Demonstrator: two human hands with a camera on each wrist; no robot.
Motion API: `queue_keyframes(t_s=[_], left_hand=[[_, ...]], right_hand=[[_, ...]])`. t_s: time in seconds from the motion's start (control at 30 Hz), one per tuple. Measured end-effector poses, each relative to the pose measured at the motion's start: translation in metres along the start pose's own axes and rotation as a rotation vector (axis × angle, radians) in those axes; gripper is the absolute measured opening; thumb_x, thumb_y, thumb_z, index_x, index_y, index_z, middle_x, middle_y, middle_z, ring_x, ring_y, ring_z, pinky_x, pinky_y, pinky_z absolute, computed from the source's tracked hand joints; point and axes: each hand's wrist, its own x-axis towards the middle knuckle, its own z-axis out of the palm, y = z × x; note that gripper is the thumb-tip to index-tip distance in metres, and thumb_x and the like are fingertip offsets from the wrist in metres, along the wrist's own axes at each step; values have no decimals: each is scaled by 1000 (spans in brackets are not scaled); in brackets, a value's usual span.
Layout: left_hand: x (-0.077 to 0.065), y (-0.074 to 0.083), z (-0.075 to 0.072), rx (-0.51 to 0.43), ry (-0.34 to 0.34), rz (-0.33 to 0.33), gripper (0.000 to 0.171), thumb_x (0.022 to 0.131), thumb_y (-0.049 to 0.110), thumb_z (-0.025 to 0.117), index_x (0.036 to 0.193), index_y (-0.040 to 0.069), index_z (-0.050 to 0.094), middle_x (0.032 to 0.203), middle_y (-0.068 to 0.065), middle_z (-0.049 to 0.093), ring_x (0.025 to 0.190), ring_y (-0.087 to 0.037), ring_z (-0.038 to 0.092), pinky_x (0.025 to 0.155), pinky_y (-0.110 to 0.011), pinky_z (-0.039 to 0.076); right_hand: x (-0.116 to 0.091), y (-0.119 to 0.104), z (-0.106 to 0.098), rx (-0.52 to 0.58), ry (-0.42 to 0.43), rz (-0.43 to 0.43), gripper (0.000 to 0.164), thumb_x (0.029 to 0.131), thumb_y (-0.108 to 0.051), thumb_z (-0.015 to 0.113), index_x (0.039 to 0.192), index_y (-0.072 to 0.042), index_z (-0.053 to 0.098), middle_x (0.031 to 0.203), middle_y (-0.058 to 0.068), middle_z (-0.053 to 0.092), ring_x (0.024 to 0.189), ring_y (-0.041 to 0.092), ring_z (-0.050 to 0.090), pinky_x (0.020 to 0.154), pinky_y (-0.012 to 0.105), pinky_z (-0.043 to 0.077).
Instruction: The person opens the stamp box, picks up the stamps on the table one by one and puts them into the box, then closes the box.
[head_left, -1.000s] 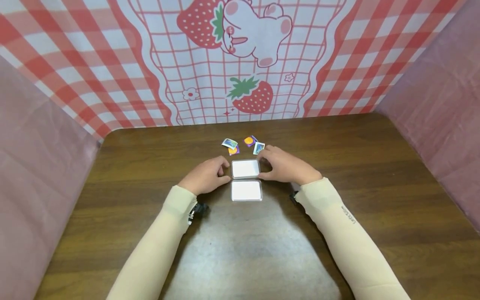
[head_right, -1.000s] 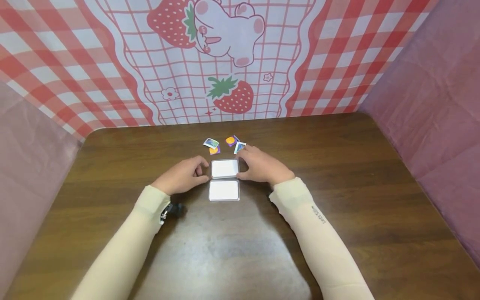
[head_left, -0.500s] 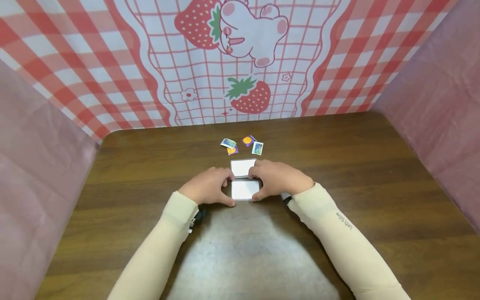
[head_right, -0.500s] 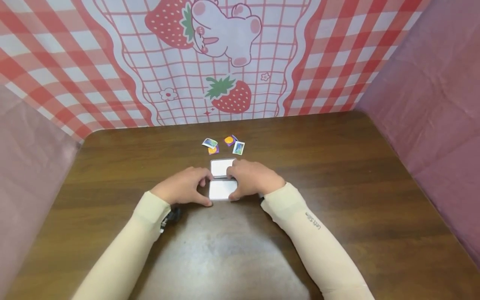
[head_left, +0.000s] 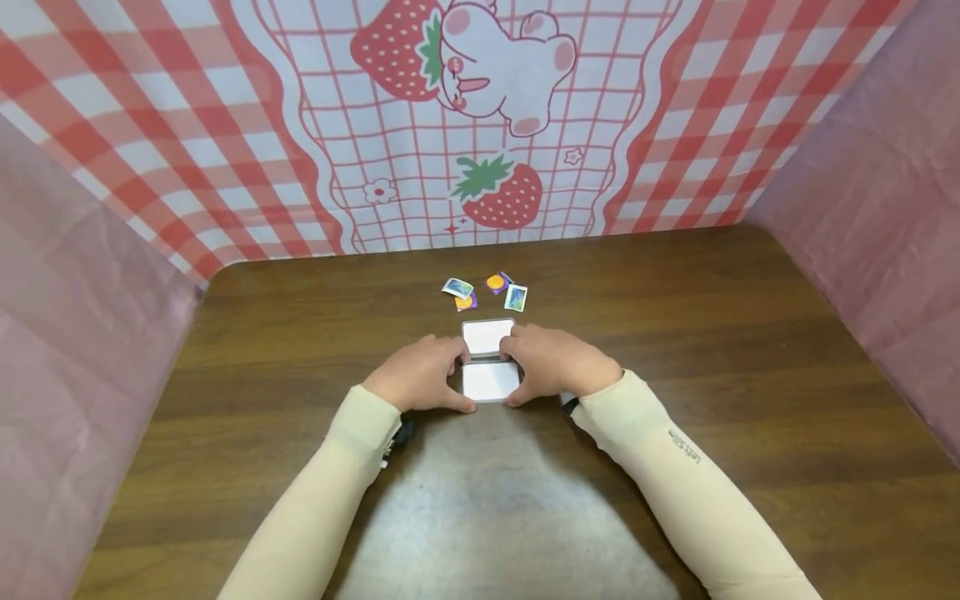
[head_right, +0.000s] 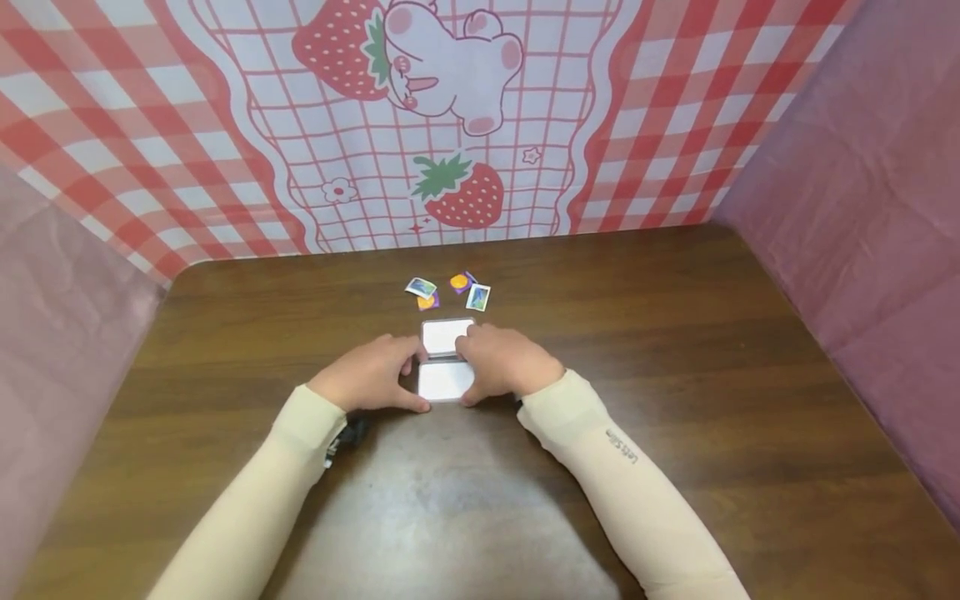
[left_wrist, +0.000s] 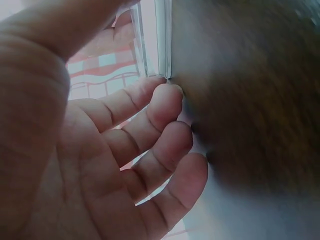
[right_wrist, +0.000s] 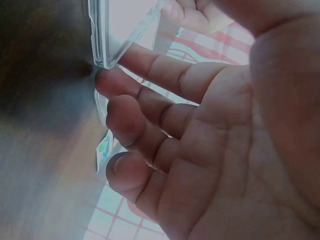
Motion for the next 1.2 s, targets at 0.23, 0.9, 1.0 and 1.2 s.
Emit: queue_keyframes(t_s=[0.23, 0.9, 1.0, 1.2], left_hand=[[1, 1, 0, -23, -10, -1, 59, 74, 49, 91, 112, 15, 62, 91, 3, 59, 86, -17, 52, 74, -33, 46], [-4, 11, -2, -62, -46, -42, 50, 82, 39, 88, 113, 12, 60, 95, 1, 60, 90, -19, 51, 76, -35, 45], [-4, 11, -2, -73, -51, -47, 51, 82, 39, 89, 114, 12, 60, 97, 1, 60, 91, -19, 51, 77, -35, 46], [-3, 11, -4, -75, -56, -41, 50, 82, 38, 89, 113, 12, 60, 97, 1, 60, 91, -19, 51, 77, -35, 46]], right_hand=[[-3, -2, -2, 12, -9, 27, 49, 81, -37, 90, 112, -9, 64, 103, 2, 58, 84, 17, 57, 77, 36, 50], [-2, -11, -2, -47, -12, 24, 51, 82, -34, 89, 118, -6, 67, 103, 4, 61, 84, 17, 57, 80, 37, 51], [-1, -11, -3, -48, -12, 24, 51, 82, -34, 90, 118, -6, 67, 104, 4, 60, 85, 17, 57, 80, 37, 51], [0, -11, -3, -43, -8, 30, 50, 80, -33, 90, 116, -6, 67, 103, 3, 60, 85, 18, 58, 81, 38, 51]])
